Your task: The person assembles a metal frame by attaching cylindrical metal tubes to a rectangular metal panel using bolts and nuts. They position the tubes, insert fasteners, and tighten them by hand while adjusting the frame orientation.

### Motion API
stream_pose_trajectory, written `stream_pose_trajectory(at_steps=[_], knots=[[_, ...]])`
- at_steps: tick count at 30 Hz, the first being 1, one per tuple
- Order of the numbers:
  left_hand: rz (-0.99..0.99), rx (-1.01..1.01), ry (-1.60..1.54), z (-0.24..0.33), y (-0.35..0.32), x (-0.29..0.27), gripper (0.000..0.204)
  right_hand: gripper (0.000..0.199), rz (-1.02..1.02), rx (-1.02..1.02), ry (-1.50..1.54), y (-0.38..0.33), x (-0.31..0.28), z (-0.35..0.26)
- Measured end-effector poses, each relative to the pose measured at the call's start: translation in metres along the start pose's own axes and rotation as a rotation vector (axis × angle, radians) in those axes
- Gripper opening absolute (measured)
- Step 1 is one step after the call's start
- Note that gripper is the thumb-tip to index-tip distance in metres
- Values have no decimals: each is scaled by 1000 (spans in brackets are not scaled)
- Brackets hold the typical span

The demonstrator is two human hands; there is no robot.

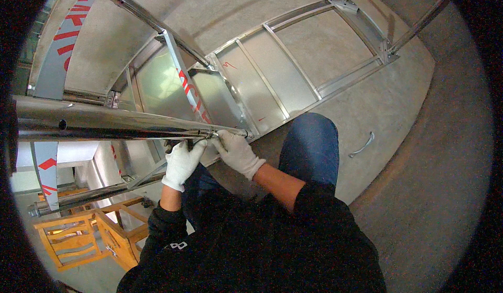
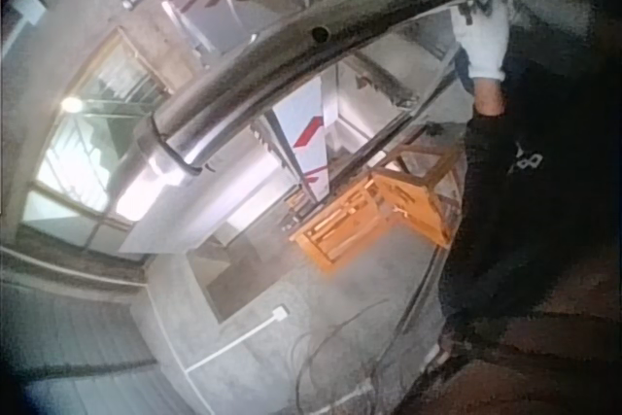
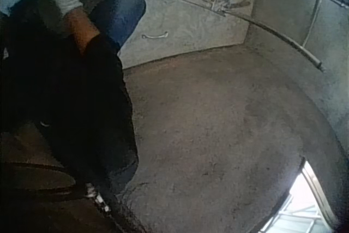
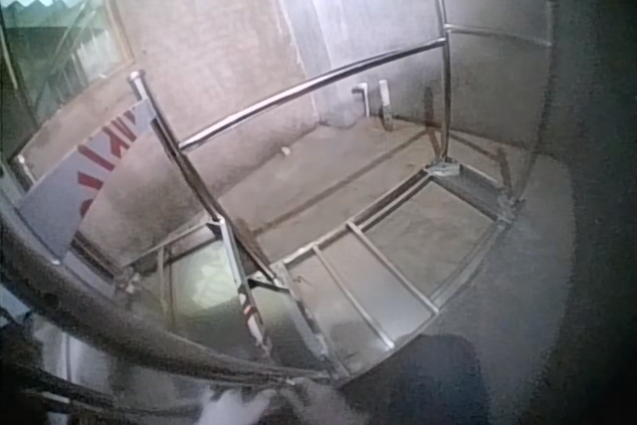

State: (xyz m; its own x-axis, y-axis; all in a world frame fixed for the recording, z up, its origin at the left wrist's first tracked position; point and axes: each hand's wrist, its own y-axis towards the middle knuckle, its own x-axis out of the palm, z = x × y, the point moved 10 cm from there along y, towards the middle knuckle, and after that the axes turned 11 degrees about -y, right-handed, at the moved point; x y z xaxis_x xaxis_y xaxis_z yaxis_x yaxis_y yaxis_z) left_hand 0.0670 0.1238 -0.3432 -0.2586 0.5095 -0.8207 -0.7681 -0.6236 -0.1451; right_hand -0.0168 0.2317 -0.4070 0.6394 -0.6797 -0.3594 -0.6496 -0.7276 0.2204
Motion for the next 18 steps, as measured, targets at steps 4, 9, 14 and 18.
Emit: stream_pose_trajectory(at_steps=[4,9,14,18], knots=[[-14,2,-25,-4,2,5,37,14,-11,-297,-420,5,0,-1],[10,15,-28,9,-1,-3,35,17,-27,-371,-463,9,-3,-2],[8,35,-62,13,-3,-5,33,21,-56,13,-95,6,-10,-3],[24,151,-92,20,-2,-8,32,24,-196,435,369,-3,7,10]])
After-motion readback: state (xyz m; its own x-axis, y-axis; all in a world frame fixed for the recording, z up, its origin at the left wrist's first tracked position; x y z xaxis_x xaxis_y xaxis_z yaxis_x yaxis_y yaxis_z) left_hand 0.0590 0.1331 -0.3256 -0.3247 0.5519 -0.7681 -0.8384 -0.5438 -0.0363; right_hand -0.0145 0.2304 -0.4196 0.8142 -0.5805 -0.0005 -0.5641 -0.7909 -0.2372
